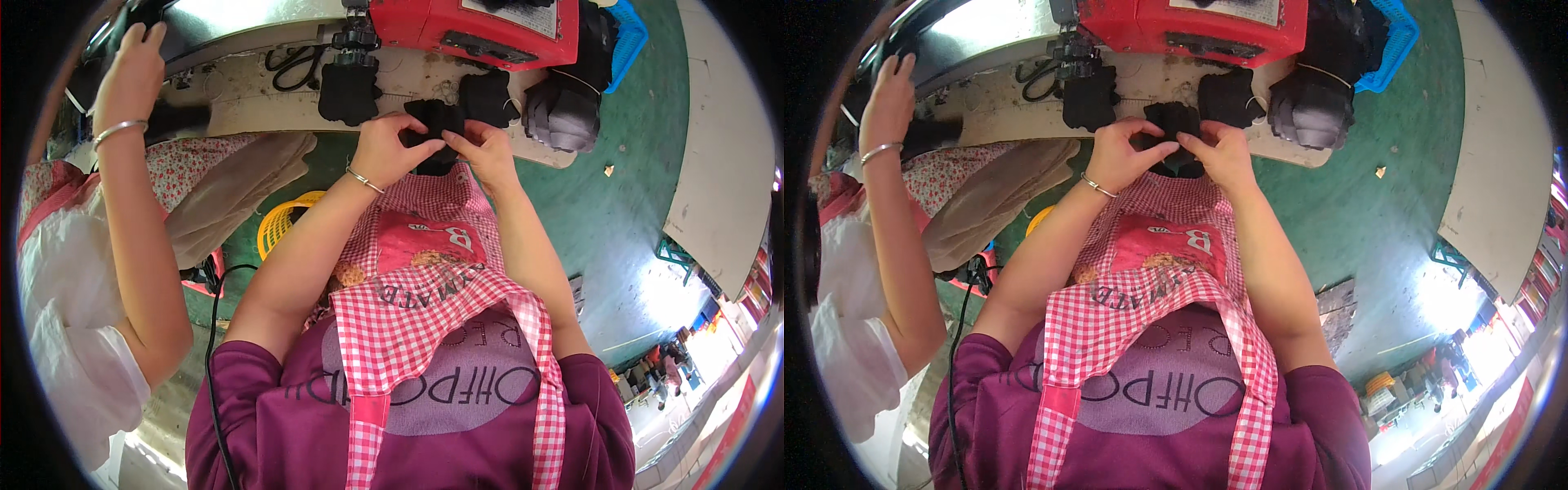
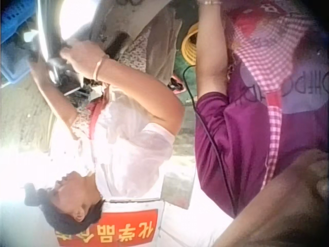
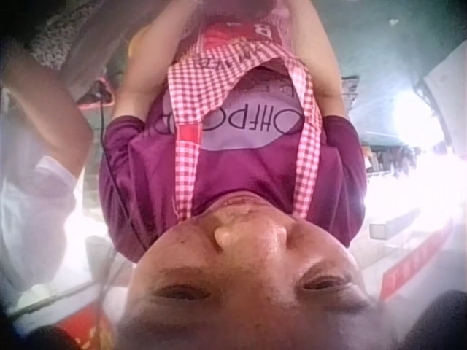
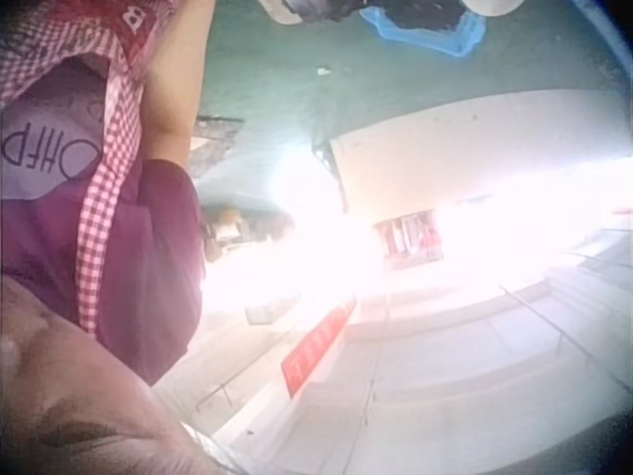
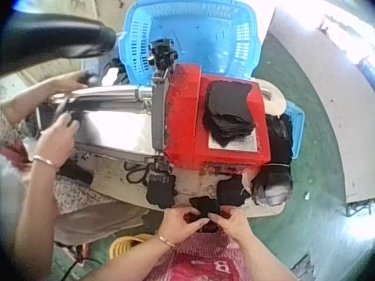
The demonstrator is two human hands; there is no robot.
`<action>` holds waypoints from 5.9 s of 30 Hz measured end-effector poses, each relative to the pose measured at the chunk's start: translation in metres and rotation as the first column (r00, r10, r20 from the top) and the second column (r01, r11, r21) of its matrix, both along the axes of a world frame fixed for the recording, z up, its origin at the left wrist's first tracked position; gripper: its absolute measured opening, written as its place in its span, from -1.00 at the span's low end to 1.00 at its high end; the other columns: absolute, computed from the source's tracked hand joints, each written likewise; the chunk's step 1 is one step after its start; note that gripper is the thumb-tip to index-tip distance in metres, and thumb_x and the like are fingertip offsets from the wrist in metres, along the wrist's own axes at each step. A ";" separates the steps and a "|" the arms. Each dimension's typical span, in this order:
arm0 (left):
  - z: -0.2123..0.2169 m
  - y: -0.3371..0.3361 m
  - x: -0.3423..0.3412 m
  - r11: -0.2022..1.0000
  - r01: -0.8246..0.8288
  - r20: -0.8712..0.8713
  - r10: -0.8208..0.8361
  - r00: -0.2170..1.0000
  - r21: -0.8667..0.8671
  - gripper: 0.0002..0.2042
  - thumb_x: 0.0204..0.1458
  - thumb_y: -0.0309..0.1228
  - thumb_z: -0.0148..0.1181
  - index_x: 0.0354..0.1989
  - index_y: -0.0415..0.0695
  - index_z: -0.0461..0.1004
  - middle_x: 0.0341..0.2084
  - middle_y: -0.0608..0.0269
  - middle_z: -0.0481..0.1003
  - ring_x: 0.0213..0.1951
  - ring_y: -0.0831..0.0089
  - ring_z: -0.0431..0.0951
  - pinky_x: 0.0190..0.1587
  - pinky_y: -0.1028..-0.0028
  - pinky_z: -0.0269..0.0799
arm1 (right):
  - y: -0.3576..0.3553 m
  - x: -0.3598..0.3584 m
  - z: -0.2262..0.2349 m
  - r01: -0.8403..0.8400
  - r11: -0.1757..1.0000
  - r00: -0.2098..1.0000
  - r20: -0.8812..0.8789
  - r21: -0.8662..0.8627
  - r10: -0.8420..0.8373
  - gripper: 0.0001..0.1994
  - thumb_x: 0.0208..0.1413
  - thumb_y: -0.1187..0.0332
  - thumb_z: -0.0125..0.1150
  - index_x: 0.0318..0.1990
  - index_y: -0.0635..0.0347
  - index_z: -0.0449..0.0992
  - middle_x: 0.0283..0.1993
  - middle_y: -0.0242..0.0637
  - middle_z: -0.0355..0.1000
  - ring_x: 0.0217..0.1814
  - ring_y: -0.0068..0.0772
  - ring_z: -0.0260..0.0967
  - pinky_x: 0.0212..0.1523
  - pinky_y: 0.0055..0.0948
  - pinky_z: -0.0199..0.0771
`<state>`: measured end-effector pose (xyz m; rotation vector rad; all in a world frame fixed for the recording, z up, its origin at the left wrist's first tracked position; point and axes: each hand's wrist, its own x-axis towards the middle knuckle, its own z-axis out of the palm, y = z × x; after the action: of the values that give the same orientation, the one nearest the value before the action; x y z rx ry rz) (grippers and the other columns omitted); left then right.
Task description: The person folds and aligns black shoe pieces by hand, feeds the edges of the pieces through a roller gluing machine, and presses the folded edges together.
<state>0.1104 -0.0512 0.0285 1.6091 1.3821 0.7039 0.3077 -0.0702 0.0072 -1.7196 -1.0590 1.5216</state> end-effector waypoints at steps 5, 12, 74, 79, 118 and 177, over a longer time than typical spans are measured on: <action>-0.003 0.004 -0.001 0.999 0.040 -0.178 -0.046 0.983 -0.037 -0.70 -0.21 -0.22 0.41 -0.35 -0.17 0.64 -0.55 0.16 0.58 -0.52 0.39 0.57 -0.38 0.45 0.48 | 0.000 -0.004 0.000 0.045 0.998 0.993 -0.114 0.036 -0.040 -0.64 -0.05 0.24 0.44 -0.25 0.41 0.57 -0.44 -0.33 0.51 -0.45 -0.61 0.37 -0.47 -0.53 0.37; -0.017 0.007 -0.009 0.971 -0.025 -0.099 0.002 0.995 -0.236 -0.69 -0.13 -0.31 0.37 -0.27 -0.29 0.62 -0.54 0.16 0.59 -0.50 0.51 0.56 -0.38 0.50 0.47 | 0.000 -0.001 -0.014 0.010 0.998 0.998 0.060 0.055 -0.014 -0.63 -0.04 0.26 0.42 -0.21 0.42 0.56 -0.42 -0.30 0.52 -0.44 -0.61 0.39 -0.44 -0.53 0.40; -0.020 0.000 -0.006 0.963 -0.110 0.050 0.126 0.991 -0.247 -0.76 -0.10 -0.28 0.35 -0.37 -0.23 0.63 -0.61 0.20 0.54 -0.57 0.61 0.48 -0.46 0.56 0.37 | -0.008 -0.010 -0.028 0.015 0.996 0.982 0.188 0.090 -0.032 -0.44 -0.17 0.13 0.42 -0.11 0.48 0.54 -0.30 0.00 0.56 -0.23 -0.19 0.54 -0.16 -0.34 0.47; -0.003 0.000 0.004 0.988 -0.047 -0.110 0.031 0.993 -0.147 -0.74 -0.13 -0.28 0.39 -0.40 -0.22 0.56 -0.58 0.20 0.55 -0.56 0.57 0.49 -0.45 0.53 0.38 | -0.003 -0.019 0.010 -0.124 0.974 0.906 0.422 0.188 0.034 -0.50 -0.16 0.16 0.41 -0.14 0.41 0.56 -0.30 -0.03 0.56 -0.25 -0.17 0.54 -0.17 -0.32 0.46; -0.014 0.000 0.019 0.997 -0.058 -0.013 0.058 0.998 -0.046 -0.59 -0.12 -0.41 0.35 -0.05 -0.24 0.48 -0.40 0.02 0.59 -0.35 0.25 0.65 -0.24 0.37 0.57 | -0.008 0.009 -0.020 -0.007 1.000 0.992 -0.128 -0.013 0.005 -0.54 0.12 0.35 0.26 0.10 0.51 0.40 -0.14 -0.15 0.52 -0.20 -0.45 0.48 -0.19 -0.48 0.51; -0.014 0.013 0.008 0.982 -0.024 -0.119 0.002 0.993 -0.188 -0.60 -0.13 -0.10 0.44 -0.44 -0.26 0.56 -0.62 0.28 0.50 -0.56 0.62 0.45 -0.47 0.50 0.38 | -0.005 -0.001 -0.012 0.067 0.995 0.998 0.007 0.081 -0.068 -0.59 0.02 0.38 0.33 -0.02 0.50 0.48 -0.27 -0.20 0.55 -0.28 -0.53 0.48 -0.27 -0.53 0.51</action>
<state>0.1181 -0.0379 0.0142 1.5122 1.4992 0.4745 0.3063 -0.0748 -0.0050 -1.6926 -1.0425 1.4112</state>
